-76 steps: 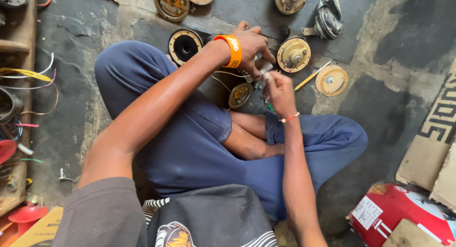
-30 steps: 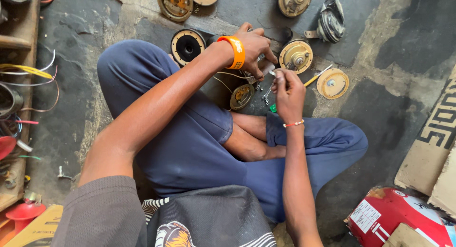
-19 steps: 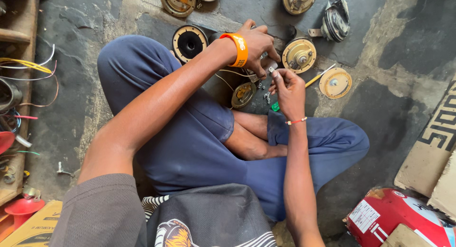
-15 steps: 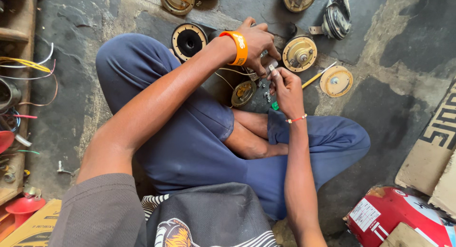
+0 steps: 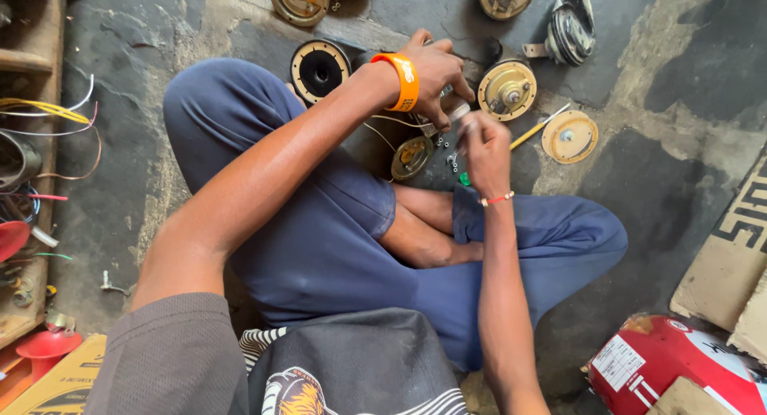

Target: The person sits cross-legged on the floor and uses a small tool to adjust or clean a central component of a disassembled electromechanical device. Several similar parts and tools are scattered around the workspace.

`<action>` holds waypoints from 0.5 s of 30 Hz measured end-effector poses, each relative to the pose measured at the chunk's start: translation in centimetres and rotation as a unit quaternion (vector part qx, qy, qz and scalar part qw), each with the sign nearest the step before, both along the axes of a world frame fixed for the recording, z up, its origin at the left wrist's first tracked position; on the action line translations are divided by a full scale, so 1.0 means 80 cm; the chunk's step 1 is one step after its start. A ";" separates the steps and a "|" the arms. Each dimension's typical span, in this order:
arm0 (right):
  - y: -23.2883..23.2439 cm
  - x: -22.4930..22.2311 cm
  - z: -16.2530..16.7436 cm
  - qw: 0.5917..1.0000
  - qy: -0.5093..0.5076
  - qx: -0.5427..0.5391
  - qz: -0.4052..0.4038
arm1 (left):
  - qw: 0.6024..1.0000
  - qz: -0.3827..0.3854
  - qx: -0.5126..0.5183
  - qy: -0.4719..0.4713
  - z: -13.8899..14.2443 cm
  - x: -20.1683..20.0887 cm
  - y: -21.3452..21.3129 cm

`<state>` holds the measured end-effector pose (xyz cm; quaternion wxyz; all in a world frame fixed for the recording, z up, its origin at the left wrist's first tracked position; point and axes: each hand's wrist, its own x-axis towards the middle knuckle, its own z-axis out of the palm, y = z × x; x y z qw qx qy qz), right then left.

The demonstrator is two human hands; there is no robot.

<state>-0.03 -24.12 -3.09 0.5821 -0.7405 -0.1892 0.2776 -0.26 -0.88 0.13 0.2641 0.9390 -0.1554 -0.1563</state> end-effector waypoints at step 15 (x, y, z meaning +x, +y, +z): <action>0.012 -0.003 0.023 0.995 -0.052 -0.086 -0.014 | 1.000 -0.005 -0.013 -0.011 -0.003 -0.001 0.002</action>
